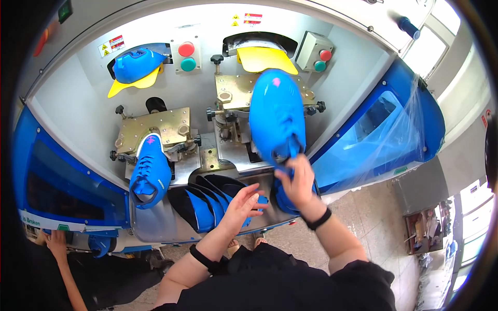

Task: Operating industrial heat-setting and lasting machinery to assemble blue shoe uppers and organizing components on an assembly floor.

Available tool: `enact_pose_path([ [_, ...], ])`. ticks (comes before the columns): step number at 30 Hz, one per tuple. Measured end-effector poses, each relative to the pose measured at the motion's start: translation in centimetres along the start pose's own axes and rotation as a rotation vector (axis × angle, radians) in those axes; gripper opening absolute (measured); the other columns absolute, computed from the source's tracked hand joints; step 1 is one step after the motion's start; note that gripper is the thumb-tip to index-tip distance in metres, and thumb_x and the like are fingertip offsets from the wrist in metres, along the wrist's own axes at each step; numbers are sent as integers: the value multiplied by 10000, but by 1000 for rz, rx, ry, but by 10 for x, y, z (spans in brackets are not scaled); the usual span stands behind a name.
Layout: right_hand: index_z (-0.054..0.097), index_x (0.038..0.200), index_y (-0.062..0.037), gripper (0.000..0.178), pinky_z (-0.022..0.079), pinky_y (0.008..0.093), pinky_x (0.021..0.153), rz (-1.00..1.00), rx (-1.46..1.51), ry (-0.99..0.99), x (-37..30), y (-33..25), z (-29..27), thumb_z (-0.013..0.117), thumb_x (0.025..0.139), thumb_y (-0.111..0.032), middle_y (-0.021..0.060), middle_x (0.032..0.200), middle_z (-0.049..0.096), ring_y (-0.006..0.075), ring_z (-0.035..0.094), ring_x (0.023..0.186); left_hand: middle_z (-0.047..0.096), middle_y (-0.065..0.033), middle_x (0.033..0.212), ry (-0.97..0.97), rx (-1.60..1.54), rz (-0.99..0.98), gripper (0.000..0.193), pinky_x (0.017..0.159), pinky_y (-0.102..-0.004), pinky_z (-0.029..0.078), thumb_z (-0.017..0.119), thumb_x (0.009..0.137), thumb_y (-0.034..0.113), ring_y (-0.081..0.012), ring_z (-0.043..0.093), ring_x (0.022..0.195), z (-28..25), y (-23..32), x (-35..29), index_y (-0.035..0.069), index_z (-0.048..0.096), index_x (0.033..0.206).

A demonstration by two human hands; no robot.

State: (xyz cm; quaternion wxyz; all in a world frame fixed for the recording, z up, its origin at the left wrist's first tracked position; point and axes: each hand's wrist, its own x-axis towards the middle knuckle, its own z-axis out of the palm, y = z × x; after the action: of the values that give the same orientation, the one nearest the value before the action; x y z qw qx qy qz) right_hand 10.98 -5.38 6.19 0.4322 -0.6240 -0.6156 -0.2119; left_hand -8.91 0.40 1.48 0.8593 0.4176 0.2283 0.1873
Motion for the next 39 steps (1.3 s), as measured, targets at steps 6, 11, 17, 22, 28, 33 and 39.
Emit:
enact_pose_path([
  [6,579,934,-59,375,500,408,669,141,68,-183,-75,-18,-19,815,704,-239,113,912,614,327,610,809,576,-101,1240,54,-202,-21,406,779,-352,580,575,992,219,-213,667,990,26,-33,28,73,402,1330],
  [11,615,1017,-74,418,516,364,670,97,52,-221,-37,5,-17,828,696,-235,112,1022,585,316,629,850,645,-82,1063,153,-317,41,262,757,-333,599,558,1004,222,-200,691,861,31,-30,60,60,494,1199],
  [17,602,1239,-138,556,447,471,981,-40,-13,-234,22,17,-8,778,739,-307,150,1339,515,402,496,1221,651,-66,1014,199,-225,52,303,744,-320,586,539,1010,325,-205,686,829,33,-20,67,68,516,1169],
  [22,572,1293,-146,552,351,504,1102,76,166,-458,14,28,6,728,788,-304,129,1391,503,431,386,1338,649,-71,1013,257,-225,80,319,724,-315,588,533,1010,348,-204,689,816,35,-25,65,67,516,1161],
  [28,588,1265,-161,519,379,511,1069,77,165,-426,12,29,11,712,799,-353,109,1363,529,416,400,1334,650,-86,997,262,-182,76,332,672,-291,589,522,1015,347,-207,701,783,34,-21,66,51,511,1165],
  [33,583,1264,-118,514,363,490,1094,92,174,-427,12,24,11,712,798,-293,142,1353,530,435,406,1314,654,-98,981,259,-173,61,334,655,-295,595,510,1019,348,-212,705,772,28,-21,65,48,511,1164],
  [39,608,1229,-131,490,427,505,1023,70,126,-400,14,23,14,708,792,-330,131,1333,542,410,444,1281,655,-105,980,248,-160,50,340,654,-295,599,512,1016,354,-216,706,776,27,-15,63,50,511,1167],
])
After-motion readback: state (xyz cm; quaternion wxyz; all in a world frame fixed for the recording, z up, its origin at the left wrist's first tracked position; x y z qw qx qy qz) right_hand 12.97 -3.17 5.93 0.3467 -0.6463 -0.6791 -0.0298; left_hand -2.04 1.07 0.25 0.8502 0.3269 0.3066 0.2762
